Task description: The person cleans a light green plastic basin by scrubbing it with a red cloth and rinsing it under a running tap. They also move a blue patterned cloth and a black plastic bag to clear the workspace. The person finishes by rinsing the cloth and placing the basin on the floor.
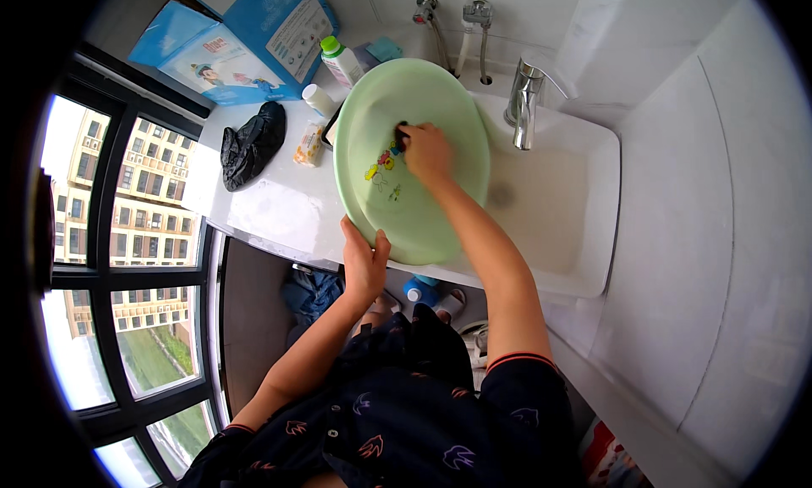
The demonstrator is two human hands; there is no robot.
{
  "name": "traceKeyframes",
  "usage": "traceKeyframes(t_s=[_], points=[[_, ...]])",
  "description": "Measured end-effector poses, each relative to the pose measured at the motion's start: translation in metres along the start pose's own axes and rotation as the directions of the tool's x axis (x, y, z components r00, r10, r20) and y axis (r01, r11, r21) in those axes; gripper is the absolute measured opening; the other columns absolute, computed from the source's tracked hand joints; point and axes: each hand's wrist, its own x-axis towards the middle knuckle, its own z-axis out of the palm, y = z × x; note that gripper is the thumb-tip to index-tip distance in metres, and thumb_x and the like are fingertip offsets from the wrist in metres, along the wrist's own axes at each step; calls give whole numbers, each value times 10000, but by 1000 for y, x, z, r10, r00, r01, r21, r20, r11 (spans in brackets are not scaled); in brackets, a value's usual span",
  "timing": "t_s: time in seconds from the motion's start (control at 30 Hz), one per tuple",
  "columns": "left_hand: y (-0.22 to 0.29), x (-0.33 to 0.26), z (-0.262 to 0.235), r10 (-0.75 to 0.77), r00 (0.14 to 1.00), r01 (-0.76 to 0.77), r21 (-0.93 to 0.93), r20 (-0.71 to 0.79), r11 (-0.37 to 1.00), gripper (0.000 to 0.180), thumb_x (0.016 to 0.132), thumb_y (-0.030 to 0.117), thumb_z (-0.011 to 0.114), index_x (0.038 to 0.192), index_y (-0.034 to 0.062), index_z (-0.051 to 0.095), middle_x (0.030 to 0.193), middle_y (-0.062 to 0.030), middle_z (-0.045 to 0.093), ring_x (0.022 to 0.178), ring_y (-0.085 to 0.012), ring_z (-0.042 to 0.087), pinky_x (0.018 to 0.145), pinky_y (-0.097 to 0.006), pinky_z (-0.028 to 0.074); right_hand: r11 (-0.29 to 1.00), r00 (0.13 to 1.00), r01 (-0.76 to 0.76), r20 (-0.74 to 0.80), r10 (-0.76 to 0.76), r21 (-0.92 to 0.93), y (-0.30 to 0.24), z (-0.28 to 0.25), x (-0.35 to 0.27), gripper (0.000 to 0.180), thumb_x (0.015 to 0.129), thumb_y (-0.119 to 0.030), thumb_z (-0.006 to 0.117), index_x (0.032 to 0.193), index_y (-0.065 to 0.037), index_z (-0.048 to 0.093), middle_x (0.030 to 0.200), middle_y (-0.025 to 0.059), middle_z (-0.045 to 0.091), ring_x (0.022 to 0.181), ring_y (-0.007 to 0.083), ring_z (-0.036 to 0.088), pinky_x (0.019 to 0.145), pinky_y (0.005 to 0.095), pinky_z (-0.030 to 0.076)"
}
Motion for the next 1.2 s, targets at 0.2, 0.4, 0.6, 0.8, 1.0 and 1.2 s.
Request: traceKeyframes(t_s=[0.2,0.4,0.6,0.8,1.0,1.2], points=[[2,1,2,-57,995,61,-47,77,997,534,902,72,501,1350,-45,235,1089,-312,537,918,-478,568,781,-463,468,991,971,131,-206,-120,41,24,39,-3,366,893,-256,586,1241,-144,599,1177,145,539,1106,336,484,952,451,396],[-12,-2,5,-1,1000,2,-43,18,999,606,912,63,497,1422,-31,183,1133,-302,526,949,-444,572,817,-447,463,710,950,252,28,-311,-658,75,-19,-71,529,845,-379,621,1305,-130,543,1198,129,509,1138,313,458,1004,493,320],[2,-10,-3,-127,985,149,-203,116,968,396,998,124,427,1329,-8,254,991,-165,572,805,-148,579,657,-295,488,808,935,135,344,88,-574,54,-60,-97,479,858,-317,571,1293,-118,547,1277,149,515,1202,296,452,998,446,344],[-9,-15,4,-141,980,173,-259,137,950,364,1021,169,375,1319,6,242,1071,-142,524,885,-161,564,708,-294,523,916,760,-27,603,-242,401,-6,-27,-124,467,880,-275,534,1256,-3,483,1135,222,602,1049,378,574,902,414,428],[-6,-13,0,-115,982,144,-198,149,969,351,1014,141,385,1305,7,240,1130,-147,480,907,-175,567,739,-302,543,523,824,-412,549,-136,747,-85,-50,-98,461,878,-340,593,1198,-11,553,1123,161,571,1032,286,531,951,347,391],[-9,-19,5,-164,975,203,-310,149,929,373,995,112,426,1293,-9,236,1126,-168,478,918,-192,591,721,-302,559,903,796,-3,547,-258,430,9,-17,-108,391,804,-335,669,1158,-169,675,1210,111,550,1134,290,474,998,372,380]])
